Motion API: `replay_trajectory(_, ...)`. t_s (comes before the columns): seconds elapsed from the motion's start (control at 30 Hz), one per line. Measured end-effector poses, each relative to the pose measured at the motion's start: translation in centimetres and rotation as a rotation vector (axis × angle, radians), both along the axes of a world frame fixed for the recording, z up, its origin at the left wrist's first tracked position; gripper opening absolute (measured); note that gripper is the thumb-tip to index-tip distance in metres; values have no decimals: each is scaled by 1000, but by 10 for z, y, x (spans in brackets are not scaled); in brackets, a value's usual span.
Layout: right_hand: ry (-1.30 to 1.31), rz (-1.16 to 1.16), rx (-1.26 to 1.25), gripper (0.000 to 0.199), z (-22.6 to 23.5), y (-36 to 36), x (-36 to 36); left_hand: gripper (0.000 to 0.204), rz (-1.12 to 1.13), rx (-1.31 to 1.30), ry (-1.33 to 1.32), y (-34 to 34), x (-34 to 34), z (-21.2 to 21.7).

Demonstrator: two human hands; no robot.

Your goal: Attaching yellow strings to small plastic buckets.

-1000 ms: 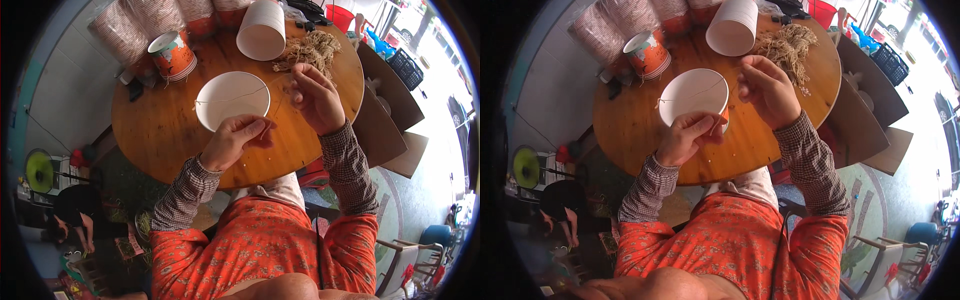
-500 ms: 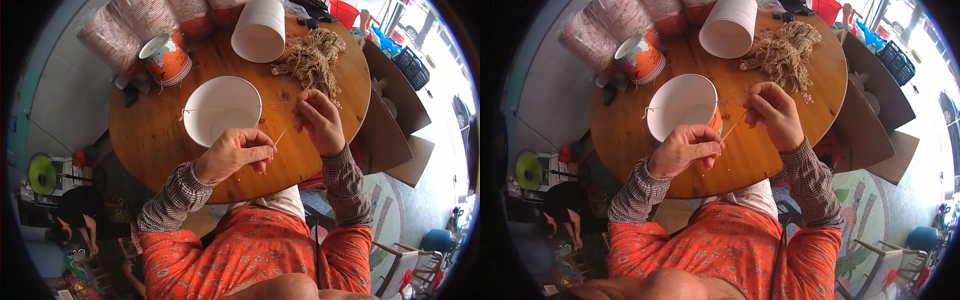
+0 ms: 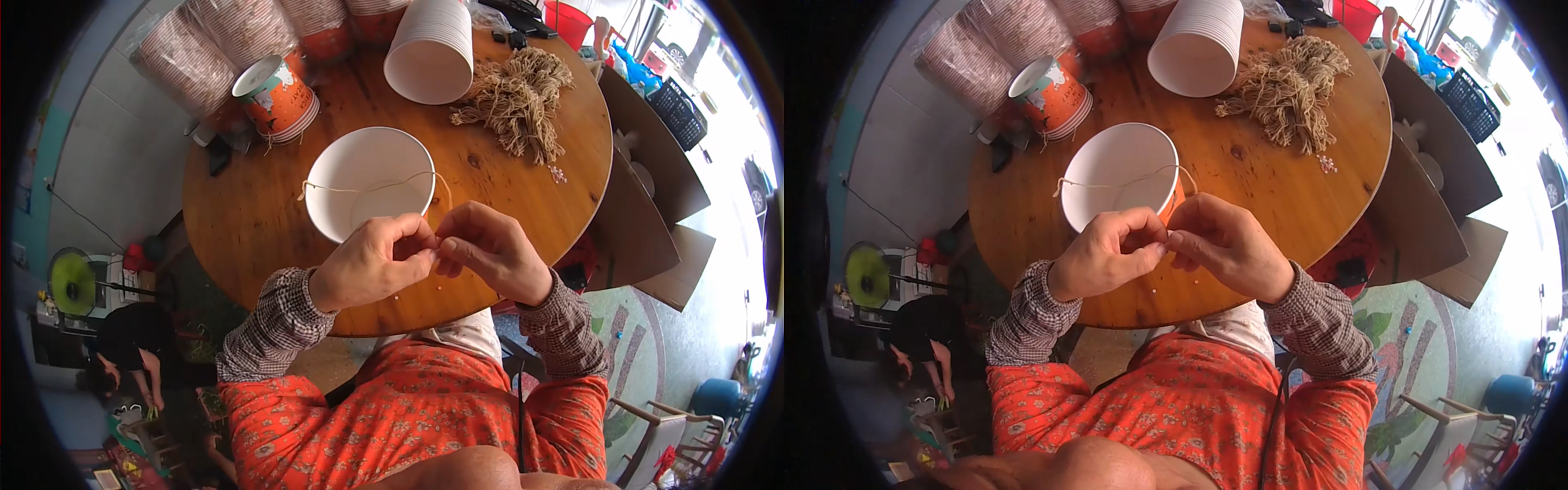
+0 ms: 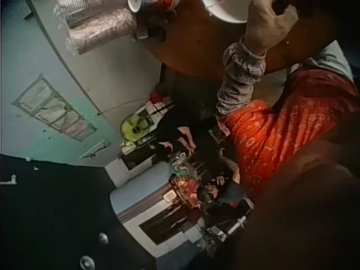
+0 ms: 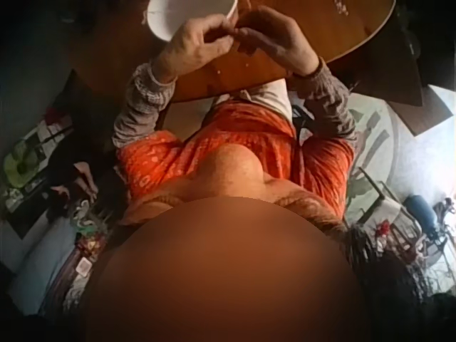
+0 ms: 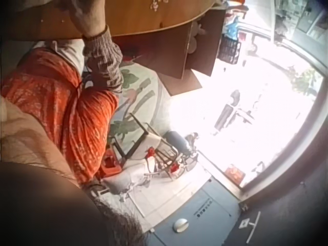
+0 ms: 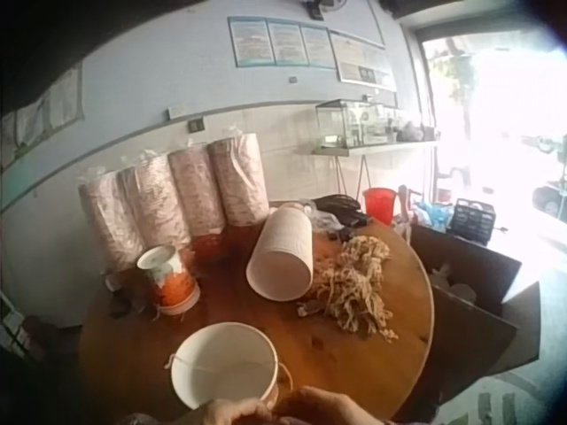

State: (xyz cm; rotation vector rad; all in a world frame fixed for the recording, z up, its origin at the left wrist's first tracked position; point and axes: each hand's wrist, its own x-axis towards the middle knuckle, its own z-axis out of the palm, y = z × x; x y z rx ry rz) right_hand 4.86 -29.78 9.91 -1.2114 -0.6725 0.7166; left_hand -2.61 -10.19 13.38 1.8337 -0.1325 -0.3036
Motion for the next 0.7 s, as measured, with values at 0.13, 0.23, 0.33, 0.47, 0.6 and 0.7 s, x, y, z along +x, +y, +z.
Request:
replay_trajectory(0.13,-237,-55,-119,14,-5,2,6,7,9,307,-347,-1,-5,1)
replay_trajectory(0.23,-429,-146,-173,11,-2,2,9,10,87,463,-579,-3,-4,-2)
replay_trajectory(0.33,-483,-192,-138,10,-6,6,15,9,132,432,-658,-1,-2,-3)
replay_trajectory(0.47,-262,-223,-75,16,-10,10,23,11,264,396,-658,4,-1,-3)
replay_trajectory(0.6,-88,-94,274,31,5,22,8,16,272,246,-696,7,3,-13)
replay_trajectory(0.7,-41,-37,251,27,8,21,14,20,306,86,-601,12,0,-18)
